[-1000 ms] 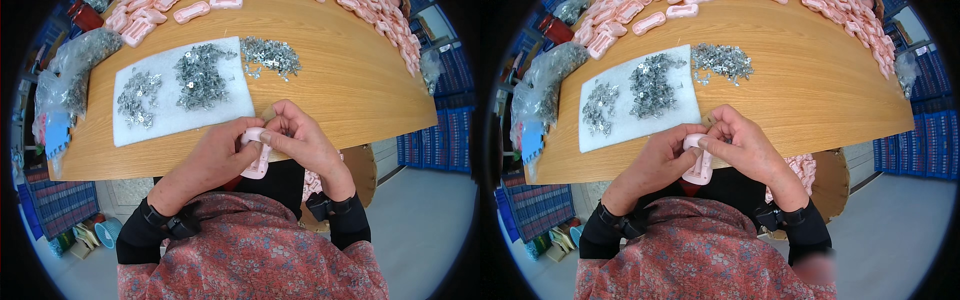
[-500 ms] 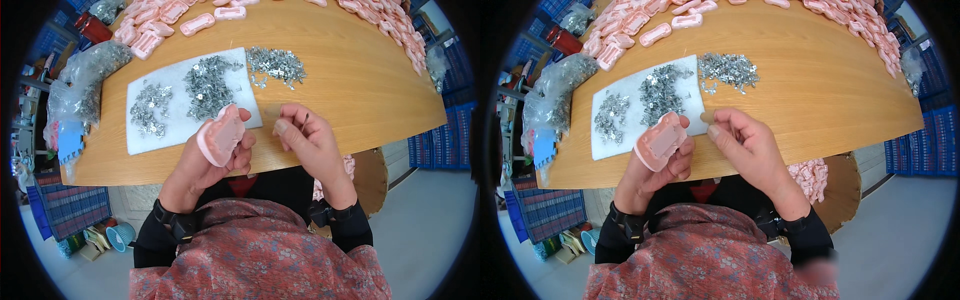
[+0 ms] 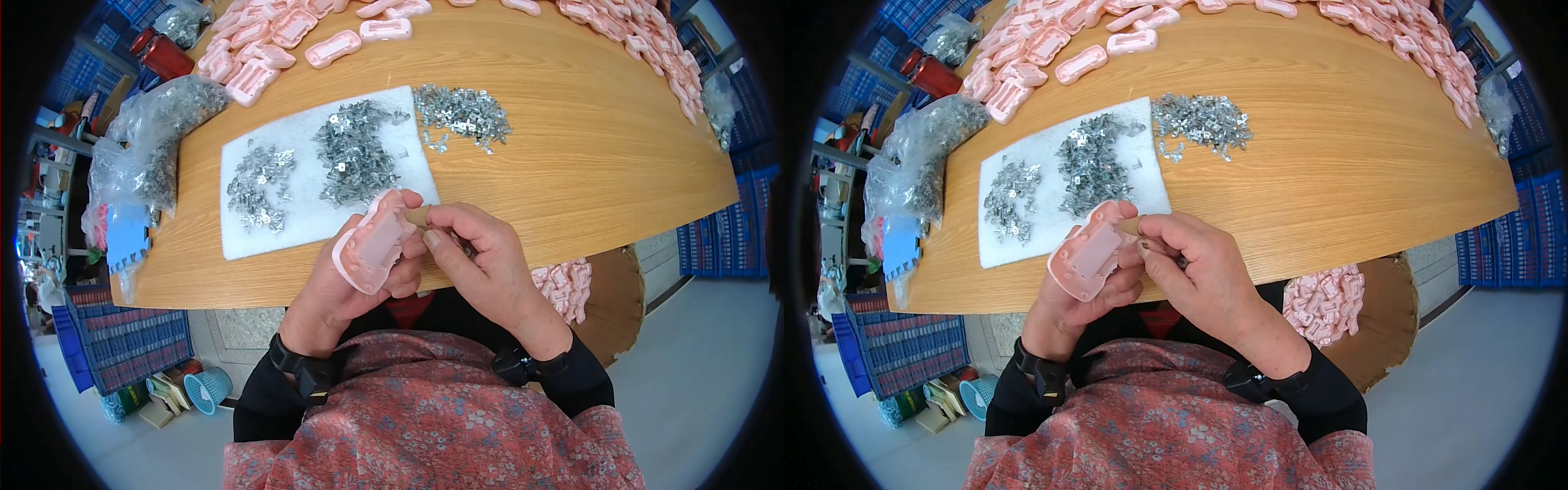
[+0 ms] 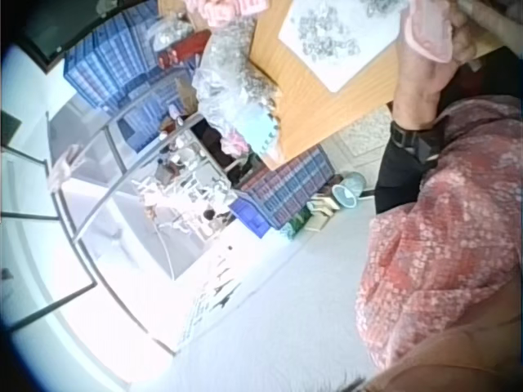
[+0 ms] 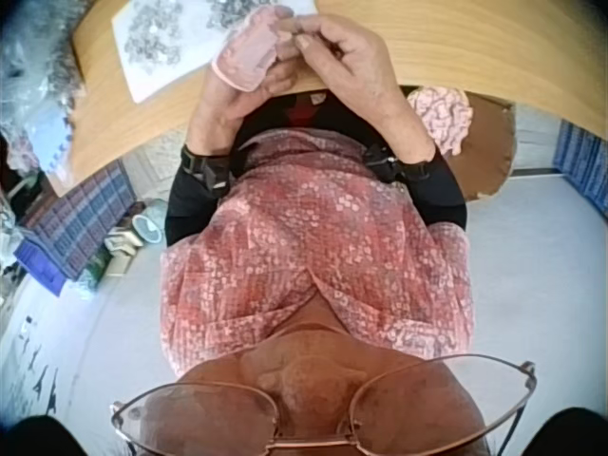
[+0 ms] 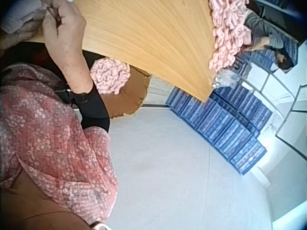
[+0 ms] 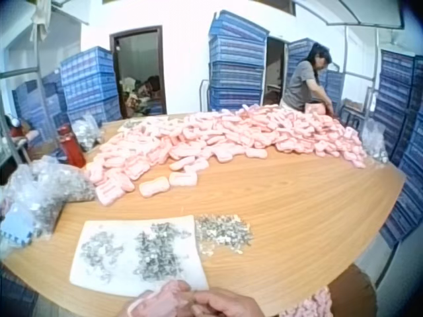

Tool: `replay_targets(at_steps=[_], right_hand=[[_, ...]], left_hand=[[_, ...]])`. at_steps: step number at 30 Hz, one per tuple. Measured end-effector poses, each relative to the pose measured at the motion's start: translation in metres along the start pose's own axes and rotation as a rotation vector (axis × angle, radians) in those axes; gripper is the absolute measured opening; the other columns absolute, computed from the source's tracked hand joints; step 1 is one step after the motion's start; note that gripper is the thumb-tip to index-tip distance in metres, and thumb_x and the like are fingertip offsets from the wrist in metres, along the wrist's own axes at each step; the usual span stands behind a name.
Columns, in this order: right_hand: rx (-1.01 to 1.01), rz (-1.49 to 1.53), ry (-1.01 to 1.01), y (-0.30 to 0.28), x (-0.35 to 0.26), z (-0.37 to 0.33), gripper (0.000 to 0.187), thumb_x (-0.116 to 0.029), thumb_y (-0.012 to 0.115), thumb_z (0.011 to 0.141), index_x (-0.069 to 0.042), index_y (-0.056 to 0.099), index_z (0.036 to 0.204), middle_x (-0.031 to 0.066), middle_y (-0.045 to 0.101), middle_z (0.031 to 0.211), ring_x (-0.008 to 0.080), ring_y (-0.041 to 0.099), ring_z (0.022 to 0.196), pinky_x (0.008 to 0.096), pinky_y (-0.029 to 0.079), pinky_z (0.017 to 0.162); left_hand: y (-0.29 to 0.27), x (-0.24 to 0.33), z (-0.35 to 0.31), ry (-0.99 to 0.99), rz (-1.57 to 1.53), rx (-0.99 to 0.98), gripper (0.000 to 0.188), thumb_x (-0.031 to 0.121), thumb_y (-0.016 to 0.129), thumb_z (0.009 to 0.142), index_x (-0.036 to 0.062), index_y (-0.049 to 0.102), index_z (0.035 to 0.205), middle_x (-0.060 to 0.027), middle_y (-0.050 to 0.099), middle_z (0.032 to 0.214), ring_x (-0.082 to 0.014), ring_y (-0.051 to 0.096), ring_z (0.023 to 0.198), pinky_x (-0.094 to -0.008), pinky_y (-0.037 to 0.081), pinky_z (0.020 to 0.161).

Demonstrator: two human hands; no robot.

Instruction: The person assembles small pink plastic components by inserting metal pins into them using a small metal tool. They pick up the plastic parts and pins from a table, use the tool to push the pins into place, and then place the assembled units aside.

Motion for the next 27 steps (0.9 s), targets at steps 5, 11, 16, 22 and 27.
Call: replay_targets(at_steps=[5,11,16,22,27], right_hand=[[-0.013,-0.016,0.065,-0.002,-0.003,-0.002,0.017,-0.004,0.061,0.091,0.001,0.060,0.108,0.0043,0.058,0.083,0.0104,0.054,0.069,0.0256,0.045,0.062],[0.119,0.345,0.176,-0.022,0.007,-0.001,0.030,-0.010,0.061,0.095,0.000,0.047,0.121,-0.0004,0.056,0.093,0.0044,0.051,0.080,0.0213,0.043,0.070],[0.002,0.347,0.312,-0.017,0.020,-0.006,0.033,-0.010,0.063,0.095,0.000,0.045,0.122,0.0012,0.057,0.094,0.0046,0.053,0.084,0.0210,0.044,0.072],[0.016,0.359,0.301,-0.018,0.032,-0.007,0.032,-0.011,0.062,0.096,0.001,0.046,0.121,0.0020,0.059,0.091,0.0065,0.055,0.083,0.0235,0.046,0.072],[0.060,-0.185,0.130,-0.033,0.021,-0.004,0.021,-0.013,0.057,0.097,-0.001,0.052,0.113,0.0110,0.060,0.086,0.0210,0.061,0.077,0.0303,0.049,0.072]], left_hand=[[0.002,0.003,0.000,0.054,0.112,-0.022,0.042,0.037,0.039,0.102,0.0105,0.047,0.133,-0.0053,0.058,0.091,-0.0144,0.049,0.066,-0.0292,0.039,0.058],[0.005,0.018,0.001,0.199,0.632,0.288,0.041,0.015,0.054,0.100,0.0037,0.042,0.138,-0.0057,0.061,0.117,-0.0099,0.061,0.100,-0.0267,0.051,0.086],[0.019,0.013,0.005,0.259,0.905,0.277,0.044,0.007,0.056,0.098,0.0014,0.040,0.139,-0.0057,0.061,0.117,-0.0099,0.060,0.104,-0.0266,0.051,0.090],[0.013,0.003,0.009,0.163,0.752,0.218,0.047,0.007,0.057,0.097,0.0007,0.038,0.139,-0.0066,0.061,0.115,-0.0113,0.061,0.104,-0.0277,0.054,0.086],[-0.007,0.003,0.013,0.086,0.830,0.346,0.047,0.007,0.058,0.096,-0.0001,0.038,0.138,-0.0073,0.063,0.110,-0.0109,0.063,0.095,-0.0272,0.056,0.077]])
Point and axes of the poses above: each hand's wrist, its own z-axis towards the middle knuckle, its own y-axis out of the palm, x = y × z, the point moved 6 cm from there along z, towards the middle knuckle
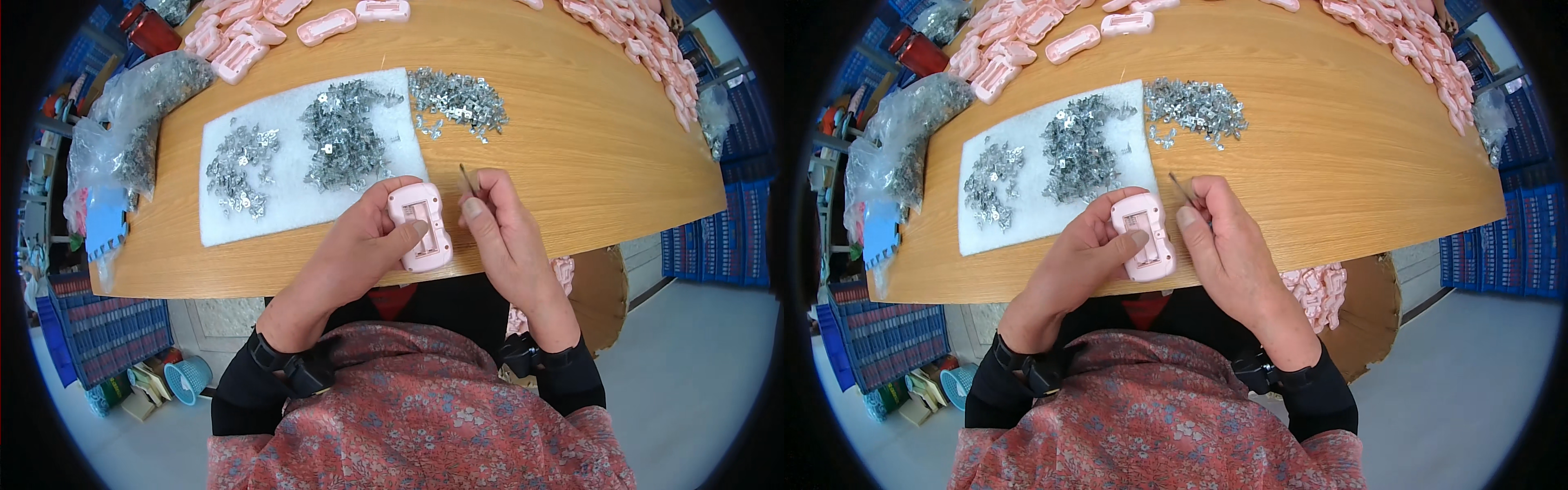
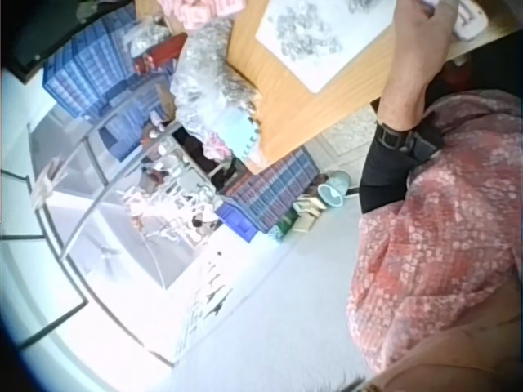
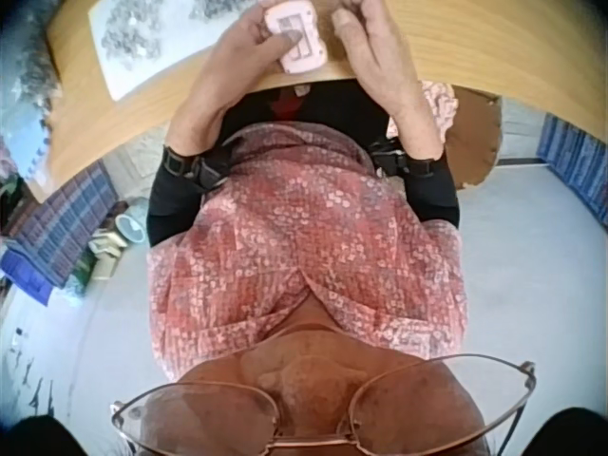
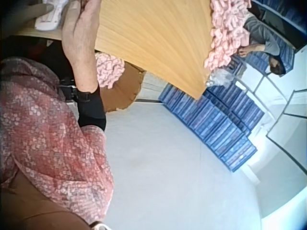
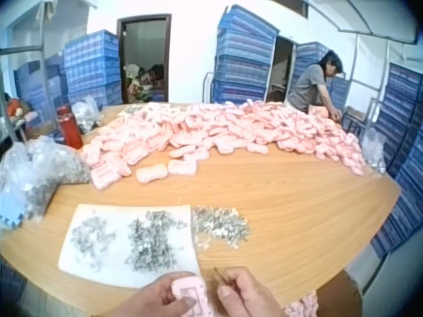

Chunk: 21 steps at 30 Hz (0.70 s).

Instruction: The person assembles small pink plastic components by inserting metal pins into them using a small metal tool. They pick up the plastic parts and pins from a table, use the tool to push the pins into place, and then place the assembled units aside.

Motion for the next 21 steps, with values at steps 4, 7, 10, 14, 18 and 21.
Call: replay_targets(at_steps=[4,7,10,14,18,21], right_hand=[[-0.076,-0.263,0.023,-0.001,-0.004,-0.005,0.012,-0.013,0.058,0.095,-0.007,0.058,0.106,0.0160,0.064,0.086,0.0320,0.064,0.077,0.0367,0.051,0.067],[-0.085,-0.451,-0.062,0.001,-0.014,-0.007,0.013,-0.012,0.061,0.092,-0.010,0.061,0.105,0.0141,0.067,0.087,0.0329,0.066,0.079,0.0406,0.051,0.064],[-0.034,-0.506,-0.196,0.001,-0.014,-0.007,0.018,-0.010,0.063,0.088,-0.011,0.063,0.106,0.0124,0.067,0.087,0.0321,0.066,0.077,0.0415,0.052,0.063],[-0.021,-0.503,-0.244,-0.001,-0.014,-0.008,0.023,-0.007,0.065,0.084,-0.013,0.066,0.106,0.0105,0.064,0.081,0.0313,0.065,0.073,0.0404,0.051,0.060],[-0.035,-0.575,-0.262,0.000,-0.017,-0.008,0.026,-0.005,0.066,0.081,-0.013,0.067,0.105,0.0085,0.058,0.073,0.0285,0.063,0.068,0.0383,0.051,0.057],[-0.021,-0.632,-0.307,0.002,-0.021,-0.008,0.025,-0.006,0.066,0.078,-0.013,0.067,0.103,0.0071,0.054,0.070,0.0260,0.062,0.066,0.0368,0.050,0.055]], left_hand=[[-0.002,-0.004,0.002,0.002,0.061,0.017,0.047,0.008,0.058,0.097,-0.0009,0.038,0.137,-0.0082,0.064,0.108,-0.0105,0.064,0.091,-0.0264,0.056,0.074],[0.000,-0.003,0.003,-0.012,0.019,0.028,0.047,0.009,0.059,0.097,-0.0010,0.038,0.137,-0.0081,0.064,0.107,-0.0103,0.064,0.090,-0.0262,0.056,0.074],[-0.001,-0.004,0.003,-0.024,0.026,0.027,0.047,0.009,0.059,0.097,-0.0011,0.038,0.138,-0.0077,0.064,0.105,-0.0102,0.064,0.089,-0.0260,0.055,0.074],[-0.001,-0.003,0.003,-0.021,0.059,0.016,0.049,0.010,0.059,0.097,-0.0014,0.037,0.139,-0.0079,0.065,0.103,-0.0101,0.064,0.089,-0.0258,0.055,0.074],[0.000,-0.002,0.002,-0.032,0.064,0.023,0.049,0.010,0.059,0.097,-0.0016,0.036,0.139,-0.0084,0.065,0.102,-0.0101,0.064,0.088,-0.0257,0.055,0.074],[-0.001,-0.003,0.003,-0.033,0.084,0.016,0.049,0.009,0.058,0.097,0.0001,0.036,0.140,-0.0079,0.065,0.108,-0.0108,0.065,0.092,-0.0262,0.056,0.077]])
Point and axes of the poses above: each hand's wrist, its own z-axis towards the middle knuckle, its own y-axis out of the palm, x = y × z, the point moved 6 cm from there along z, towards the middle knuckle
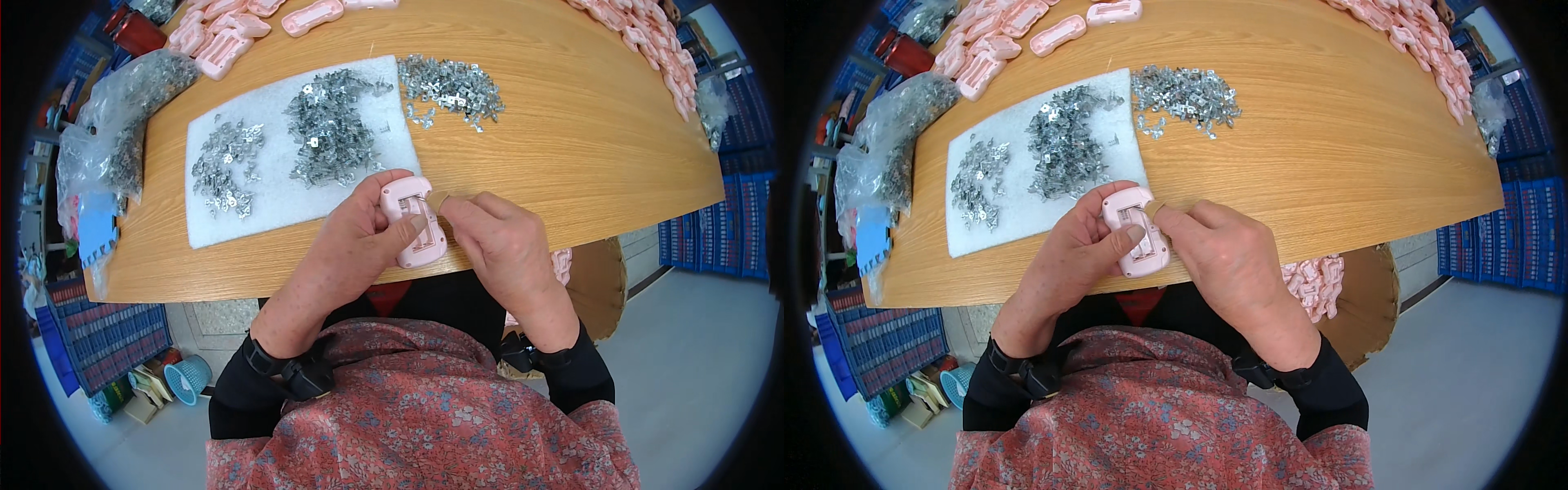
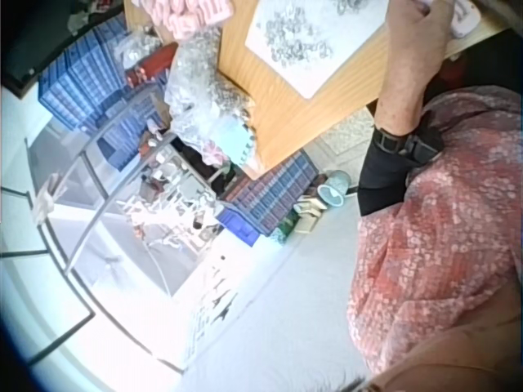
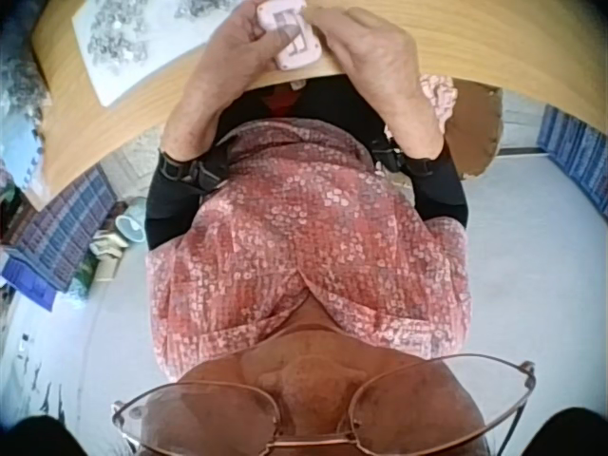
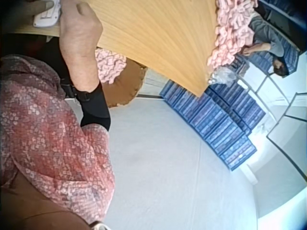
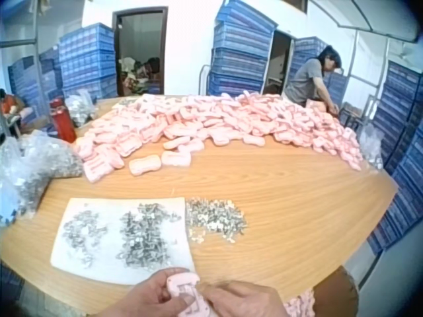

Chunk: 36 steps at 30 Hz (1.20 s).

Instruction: The person assembles small pink plastic components by inserting metal pins into them using a small metal tool. They pick up the plastic parts and pins from a table, use the tool to push the pins into place, and then place the assembled units aside.

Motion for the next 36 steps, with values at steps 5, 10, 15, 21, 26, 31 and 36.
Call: replay_targets(at_steps=[5,10,15,21,26,31,36], right_hand=[[-0.003,-0.166,-0.034,-0.005,-0.012,0.002,0.025,-0.008,0.064,0.075,-0.015,0.067,0.099,0.0051,0.053,0.070,0.0232,0.061,0.067,0.0359,0.050,0.053],[-0.053,-0.246,-0.038,-0.010,-0.021,0.004,0.027,-0.007,0.064,0.073,-0.012,0.066,0.099,0.0053,0.055,0.072,0.0239,0.062,0.069,0.0363,0.051,0.054],[-0.111,-0.320,-0.060,-0.010,-0.031,0.011,0.029,-0.007,0.065,0.071,-0.009,0.065,0.100,0.0063,0.059,0.075,0.0253,0.063,0.071,0.0373,0.052,0.056],[-0.078,-0.356,-0.088,-0.013,-0.033,0.011,0.024,-0.007,0.063,0.072,-0.013,0.065,0.095,0.0051,0.056,0.073,0.0245,0.062,0.071,0.0361,0.051,0.057],[-0.034,-0.321,-0.112,-0.011,-0.026,0.005,0.031,-0.007,0.064,0.072,-0.011,0.067,0.103,0.0060,0.058,0.074,0.0252,0.063,0.072,0.0365,0.052,0.056],[-0.024,-0.346,-0.108,-0.011,-0.028,0.004,0.030,-0.007,0.064,0.072,-0.012,0.068,0.102,0.0056,0.058,0.073,0.0239,0.063,0.072,0.0356,0.052,0.056],[-0.011,-0.360,-0.113,-0.011,-0.028,0.005,0.026,-0.008,0.065,0.072,-0.012,0.068,0.097,0.0050,0.058,0.073,0.0233,0.062,0.071,0.0354,0.052,0.056]], left_hand=[[0.002,0.001,-0.001,0.001,-0.011,-0.006,0.049,0.008,0.058,0.097,0.0009,0.035,0.140,-0.0077,0.064,0.111,-0.0115,0.065,0.095,-0.0271,0.057,0.080],[0.003,0.003,-0.002,0.010,-0.030,-0.011,0.048,0.008,0.058,0.097,0.0009,0.036,0.140,-0.0070,0.064,0.109,-0.0107,0.065,0.093,-0.0262,0.056,0.078],[0.001,-0.001,0.000,0.017,0.037,-0.007,0.046,0.009,0.057,0.098,0.0008,0.037,0.138,-0.0058,0.064,0.107,-0.0101,0.065,0.090,-0.0253,0.056,0.075],[0.001,0.003,-0.001,0.012,0.039,0.044,0.042,0.013,0.056,0.099,0.0023,0.042,0.137,-0.0049,0.064,0.107,-0.0102,0.065,0.089,-0.0247,0.056,0.072],[-0.001,0.000,0.001,0.005,0.047,0.040,0.043,0.014,0.057,0.098,0.0037,0.043,0.137,-0.0048,0.063,0.108,-0.0101,0.064,0.089,-0.0241,0.056,0.070],[-0.001,0.000,0.000,0.019,0.036,0.030,0.043,0.015,0.058,0.098,0.0033,0.043,0.136,-0.0045,0.063,0.108,-0.0094,0.064,0.089,-0.0239,0.056,0.070],[0.002,0.003,-0.002,0.018,0.017,0.021,0.042,0.014,0.057,0.098,0.0026,0.043,0.136,-0.0046,0.064,0.106,-0.0089,0.064,0.088,-0.0231,0.056,0.070]])
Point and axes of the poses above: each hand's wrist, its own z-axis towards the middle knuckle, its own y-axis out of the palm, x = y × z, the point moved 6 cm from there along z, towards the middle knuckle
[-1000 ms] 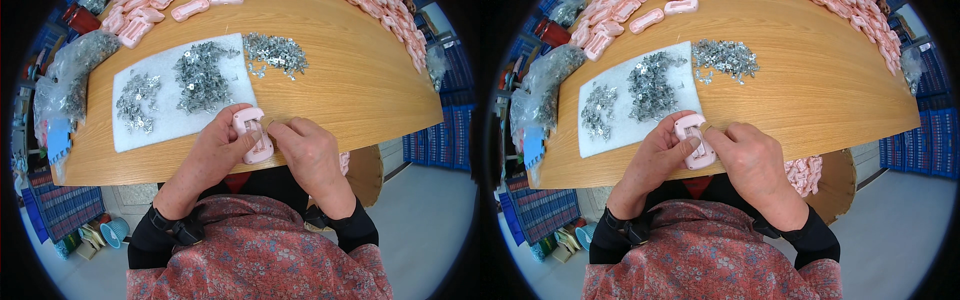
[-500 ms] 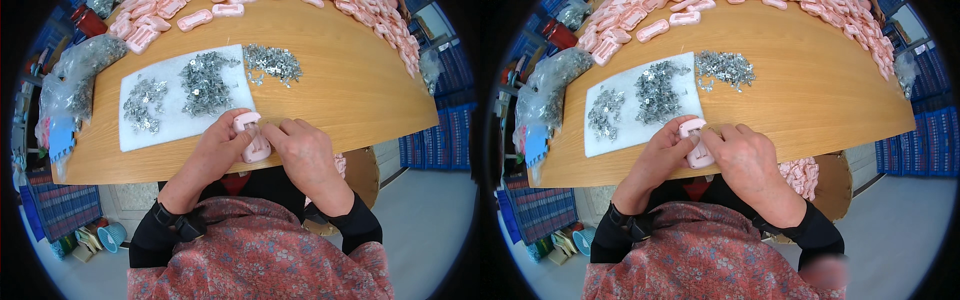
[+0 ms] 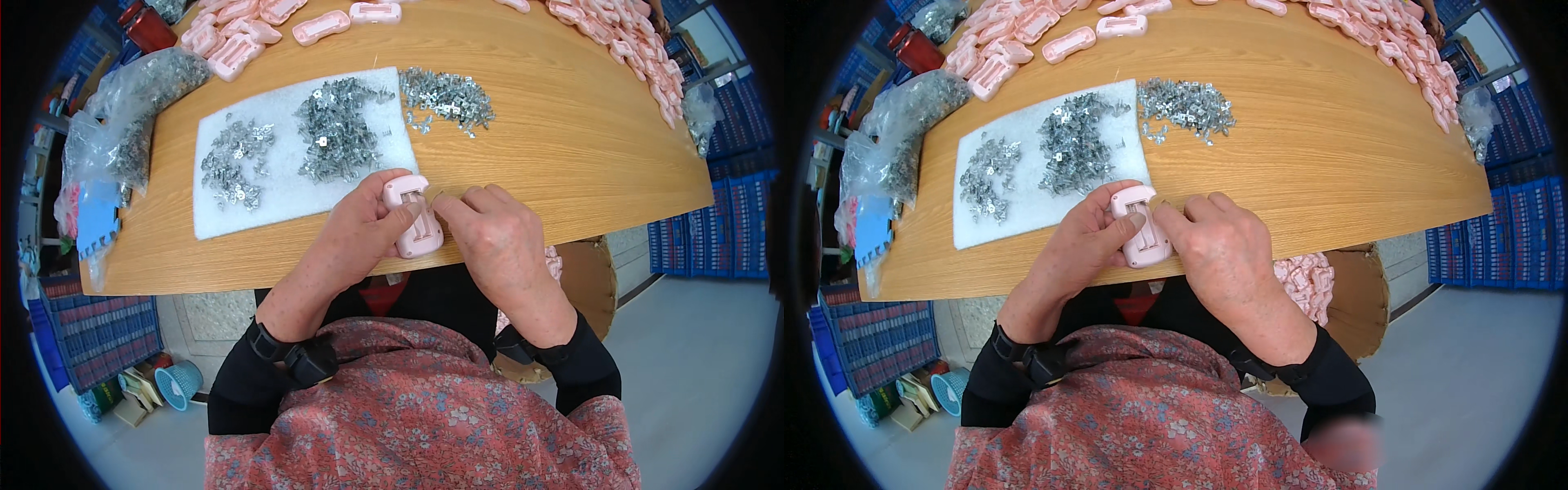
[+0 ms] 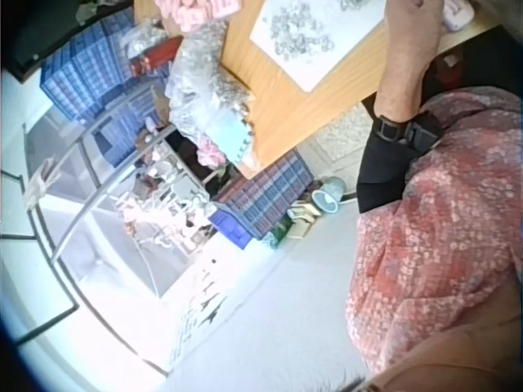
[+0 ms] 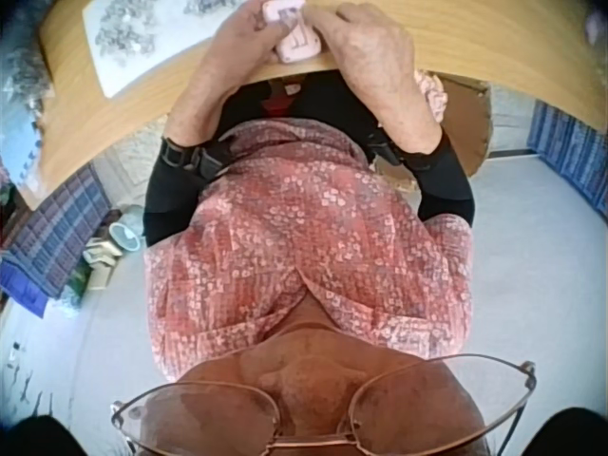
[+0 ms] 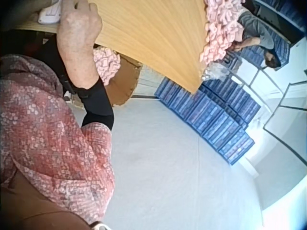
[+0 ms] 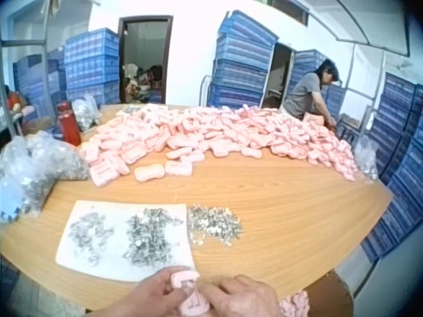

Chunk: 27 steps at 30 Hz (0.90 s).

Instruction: The person assembles small pink plastic components by inserting metal pins into them using a small metal tool. They pick up the plastic parts and pins from a table, use the tool to push the pins into place, and then place the assembled units aside.

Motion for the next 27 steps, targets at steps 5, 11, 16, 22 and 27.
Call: replay_targets(at_steps=[5,11,16,22,27], right_hand=[[-0.003,-0.054,-0.041,-0.002,-0.003,0.004,0.019,-0.010,0.064,0.070,-0.011,0.066,0.089,0.0038,0.056,0.071,0.0226,0.060,0.071,0.0349,0.051,0.057],[-0.042,-0.076,-0.106,-0.002,-0.009,0.008,0.018,-0.008,0.063,0.069,-0.012,0.065,0.087,0.0033,0.055,0.073,0.0223,0.056,0.070,0.0355,0.048,0.057],[0.000,0.042,-0.005,-0.013,0.005,0.007,0.020,-0.009,0.068,0.075,-0.007,0.065,0.095,0.0055,0.061,0.077,0.0256,0.061,0.073,0.0368,0.050,0.060],[-0.119,1.138,0.561,0.030,0.031,-0.011,0.033,-0.016,0.070,0.089,0.002,0.060,0.115,0.0065,0.067,0.090,0.0132,0.063,0.083,0.0272,0.050,0.070],[-0.185,1.318,0.564,0.044,0.033,-0.016,0.035,-0.012,0.069,0.091,0.004,0.055,0.119,0.0032,0.065,0.099,0.0067,0.060,0.088,0.0220,0.049,0.075]], left_hand=[[-0.001,-0.002,0.001,0.002,0.000,-0.013,0.042,0.013,0.057,0.098,0.0025,0.042,0.136,-0.0050,0.064,0.106,-0.0089,0.064,0.088,-0.0234,0.056,0.070],[0.001,-0.004,0.002,0.002,-0.032,-0.015,0.042,0.012,0.056,0.098,0.0027,0.042,0.137,-0.0056,0.064,0.107,-0.0093,0.064,0.089,-0.0245,0.057,0.071],[-0.004,-0.004,0.001,-0.012,-0.022,-0.011,0.044,0.012,0.057,0.098,0.0037,0.042,0.139,-0.0054,0.064,0.111,-0.0106,0.064,0.092,-0.0255,0.057,0.072],[0.007,0.005,-0.006,0.015,-0.122,-0.097,0.043,0.013,0.055,0.099,0.0023,0.042,0.138,-0.0050,0.064,0.110,-0.0099,0.064,0.090,-0.0249,0.055,0.071],[0.011,0.010,-0.016,0.054,-0.086,-0.106,0.044,0.009,0.051,0.099,0.0025,0.040,0.141,-0.0067,0.061,0.119,-0.0132,0.064,0.097,-0.0290,0.057,0.078]])
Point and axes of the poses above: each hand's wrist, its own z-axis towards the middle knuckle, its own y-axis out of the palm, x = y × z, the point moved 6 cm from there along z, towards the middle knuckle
